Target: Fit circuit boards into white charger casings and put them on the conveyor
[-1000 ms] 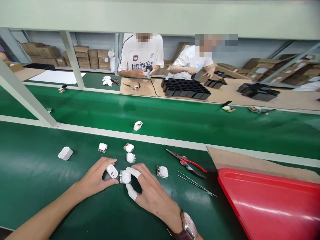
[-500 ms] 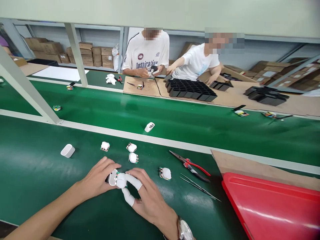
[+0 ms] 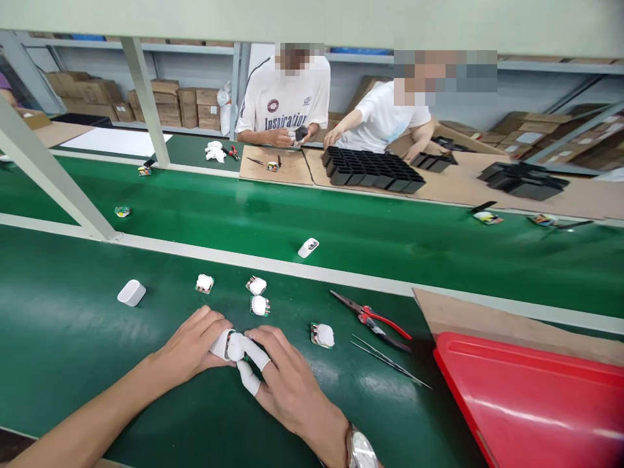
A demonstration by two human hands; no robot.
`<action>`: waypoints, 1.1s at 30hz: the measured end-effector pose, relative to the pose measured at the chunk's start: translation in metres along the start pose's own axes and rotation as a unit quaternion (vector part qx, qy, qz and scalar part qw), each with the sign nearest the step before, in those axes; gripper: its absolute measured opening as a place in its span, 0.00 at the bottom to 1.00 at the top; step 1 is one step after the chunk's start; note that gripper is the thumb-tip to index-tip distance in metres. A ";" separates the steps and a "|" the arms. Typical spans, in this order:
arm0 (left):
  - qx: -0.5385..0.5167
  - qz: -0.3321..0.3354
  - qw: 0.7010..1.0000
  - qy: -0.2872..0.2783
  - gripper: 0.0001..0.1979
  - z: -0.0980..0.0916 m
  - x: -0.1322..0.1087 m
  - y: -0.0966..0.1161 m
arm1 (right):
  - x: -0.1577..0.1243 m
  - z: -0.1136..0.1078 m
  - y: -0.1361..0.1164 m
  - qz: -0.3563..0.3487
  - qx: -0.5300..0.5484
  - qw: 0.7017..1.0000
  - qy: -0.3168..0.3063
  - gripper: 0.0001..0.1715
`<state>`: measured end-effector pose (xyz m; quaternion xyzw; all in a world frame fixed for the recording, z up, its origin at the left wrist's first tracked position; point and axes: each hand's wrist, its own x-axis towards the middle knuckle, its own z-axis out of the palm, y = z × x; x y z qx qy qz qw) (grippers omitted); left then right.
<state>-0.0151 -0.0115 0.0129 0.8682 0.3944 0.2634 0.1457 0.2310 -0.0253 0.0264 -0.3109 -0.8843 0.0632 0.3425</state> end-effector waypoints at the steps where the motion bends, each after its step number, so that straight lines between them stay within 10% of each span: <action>1: 0.000 0.000 1.000 0.002 0.22 0.000 0.000 0.000 | 0.000 0.000 0.000 0.000 0.002 1.000 -0.001 0.16; 33: 0.003 0.040 0.999 0.002 0.23 0.010 -0.004 -0.004 | 0.001 0.002 -0.002 -0.001 0.029 0.999 -0.029 0.12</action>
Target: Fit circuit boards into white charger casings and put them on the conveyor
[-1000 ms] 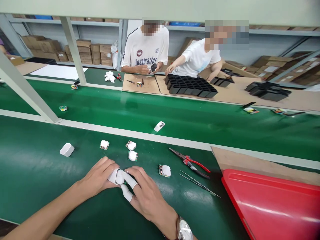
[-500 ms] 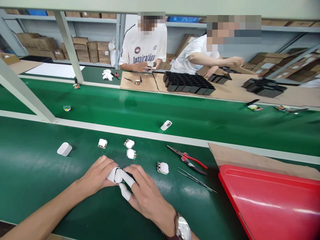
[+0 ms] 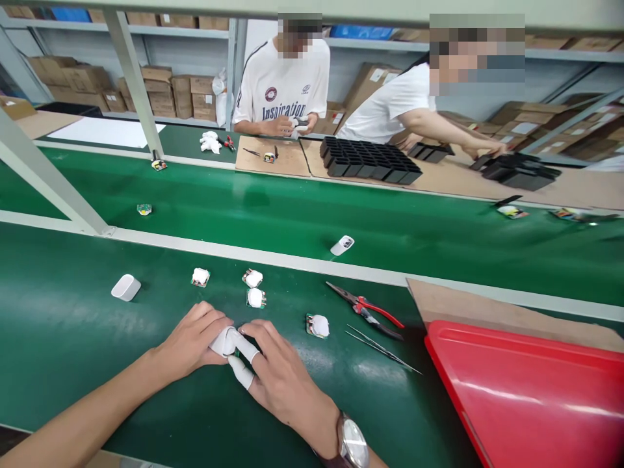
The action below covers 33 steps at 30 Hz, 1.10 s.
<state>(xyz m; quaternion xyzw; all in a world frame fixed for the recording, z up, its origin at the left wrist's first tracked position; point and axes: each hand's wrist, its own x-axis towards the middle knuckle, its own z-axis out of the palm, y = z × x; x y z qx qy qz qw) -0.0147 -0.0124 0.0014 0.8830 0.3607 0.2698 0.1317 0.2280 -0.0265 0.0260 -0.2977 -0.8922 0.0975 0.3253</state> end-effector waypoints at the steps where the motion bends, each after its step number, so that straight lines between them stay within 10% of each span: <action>1: -0.006 -0.003 1.000 -0.003 0.24 0.001 0.000 0.000 | 0.000 -0.001 0.000 0.007 0.013 1.000 -0.004 0.13; 8: -0.171 -0.056 0.982 -0.062 0.18 0.007 -0.001 0.003 | 0.003 0.000 -0.004 0.006 0.061 0.998 -0.003 0.13; 33: -0.206 -0.116 0.967 -0.097 0.05 0.001 -0.002 0.002 | 0.002 0.018 -0.002 0.007 0.019 0.998 -0.061 0.14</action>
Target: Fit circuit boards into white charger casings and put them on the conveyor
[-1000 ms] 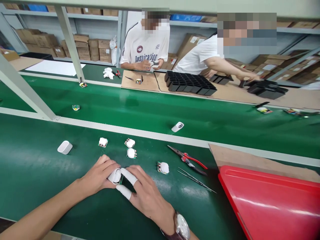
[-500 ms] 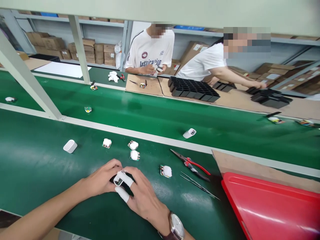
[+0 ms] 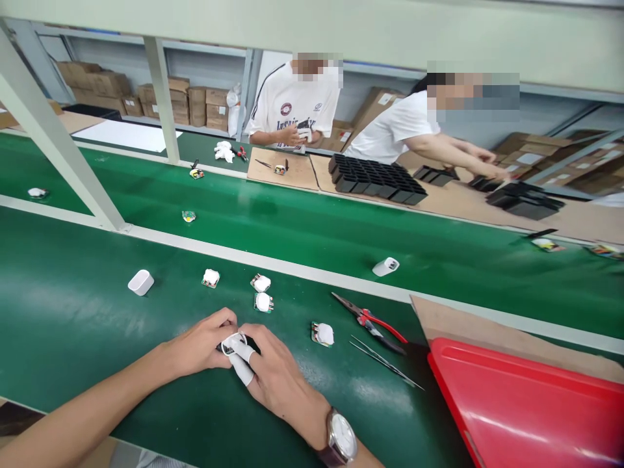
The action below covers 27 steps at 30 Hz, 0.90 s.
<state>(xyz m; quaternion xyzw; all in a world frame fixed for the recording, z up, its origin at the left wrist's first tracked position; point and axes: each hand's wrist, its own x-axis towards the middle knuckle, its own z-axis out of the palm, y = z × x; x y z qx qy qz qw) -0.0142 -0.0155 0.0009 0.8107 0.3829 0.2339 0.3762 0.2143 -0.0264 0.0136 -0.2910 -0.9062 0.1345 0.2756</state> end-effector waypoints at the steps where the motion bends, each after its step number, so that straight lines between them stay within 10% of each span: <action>1: 0.003 0.000 1.000 0.000 0.04 0.000 0.000 0.000 | 0.001 0.000 0.000 0.010 0.011 1.000 -0.005 0.16; 7: 0.018 -0.019 1.000 0.000 0.06 -0.005 0.002 0.006 | -0.001 0.005 0.004 -0.011 -0.033 0.999 -0.009 0.21; 12: 0.043 -0.032 0.998 0.045 0.29 -0.020 -0.008 0.015 | -0.004 0.007 0.008 0.025 0.022 0.999 0.008 0.25; 19: 0.165 0.157 0.966 0.122 0.06 -0.012 -0.018 0.021 | -0.006 -0.009 0.005 0.067 0.028 0.997 0.027 0.27; 27: 0.183 0.118 0.974 0.059 0.08 -0.022 0.001 0.032 | 0.000 -0.017 0.047 0.094 -0.086 0.988 0.083 0.27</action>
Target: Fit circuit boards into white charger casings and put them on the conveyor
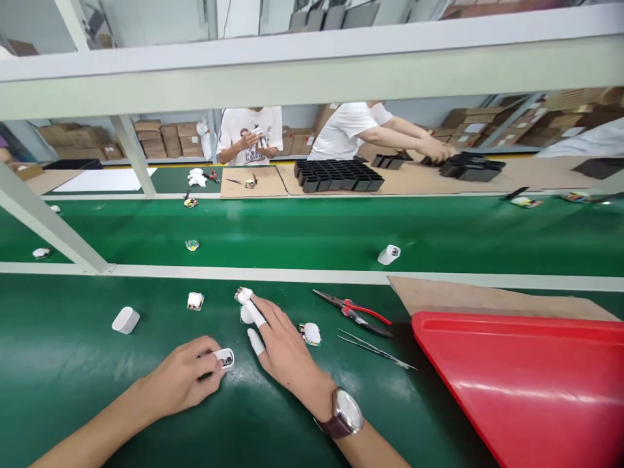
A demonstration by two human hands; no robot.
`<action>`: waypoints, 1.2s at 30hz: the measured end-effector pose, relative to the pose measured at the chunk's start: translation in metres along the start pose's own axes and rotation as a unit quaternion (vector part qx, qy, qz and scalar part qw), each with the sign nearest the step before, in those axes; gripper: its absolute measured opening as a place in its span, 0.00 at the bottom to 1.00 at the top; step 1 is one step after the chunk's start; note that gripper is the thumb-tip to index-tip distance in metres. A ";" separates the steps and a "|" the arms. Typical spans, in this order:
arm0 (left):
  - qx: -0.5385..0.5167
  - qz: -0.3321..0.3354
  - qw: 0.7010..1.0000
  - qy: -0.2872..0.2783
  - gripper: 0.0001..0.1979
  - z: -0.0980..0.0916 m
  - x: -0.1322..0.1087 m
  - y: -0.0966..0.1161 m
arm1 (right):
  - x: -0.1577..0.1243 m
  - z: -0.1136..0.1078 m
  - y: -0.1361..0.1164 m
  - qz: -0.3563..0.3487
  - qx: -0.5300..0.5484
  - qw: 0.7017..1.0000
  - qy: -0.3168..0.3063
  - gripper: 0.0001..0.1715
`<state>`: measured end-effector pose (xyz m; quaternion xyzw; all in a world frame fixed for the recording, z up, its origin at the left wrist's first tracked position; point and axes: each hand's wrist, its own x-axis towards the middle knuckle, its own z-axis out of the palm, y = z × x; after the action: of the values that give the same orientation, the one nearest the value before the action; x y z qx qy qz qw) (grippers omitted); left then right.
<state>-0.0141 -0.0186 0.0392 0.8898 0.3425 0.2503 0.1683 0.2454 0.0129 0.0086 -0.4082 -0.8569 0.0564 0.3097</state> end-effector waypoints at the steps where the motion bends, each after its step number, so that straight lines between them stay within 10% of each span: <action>1: -0.009 0.001 1.000 0.002 0.08 -0.007 0.011 -0.009 | 0.000 0.003 0.005 -0.003 -0.023 1.000 -0.008 0.27; 10: 0.081 -0.139 0.984 0.076 0.05 -0.020 0.172 -0.130 | -0.010 0.006 0.002 0.046 -0.063 0.996 -0.051 0.13; 14: 0.088 -0.168 0.981 0.049 0.32 -0.018 0.182 -0.157 | -0.007 -0.016 0.004 0.022 0.002 0.996 -0.085 0.24; 17: 0.091 -0.200 0.974 0.050 0.24 -0.032 0.172 -0.172 | -0.006 -0.023 0.008 -0.018 0.012 0.993 -0.118 0.23; 23: 0.080 -0.202 0.973 0.079 0.17 -0.041 0.156 -0.156 | -0.009 -0.010 0.006 0.031 -0.083 0.989 -0.122 0.04; 30: 0.071 -0.164 0.983 -0.044 0.13 -0.020 0.135 -0.107 | -0.007 -0.017 0.003 0.021 -0.095 0.988 -0.119 0.05; 36: 0.115 -0.163 0.980 0.005 0.16 -0.009 0.206 -0.123 | -0.006 -0.023 0.008 0.020 -0.092 0.988 -0.122 0.01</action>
<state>0.0480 0.2124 0.0562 0.8342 0.5100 0.1835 0.1018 0.2666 0.0100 0.0215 -0.4422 -0.8814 0.0334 0.1627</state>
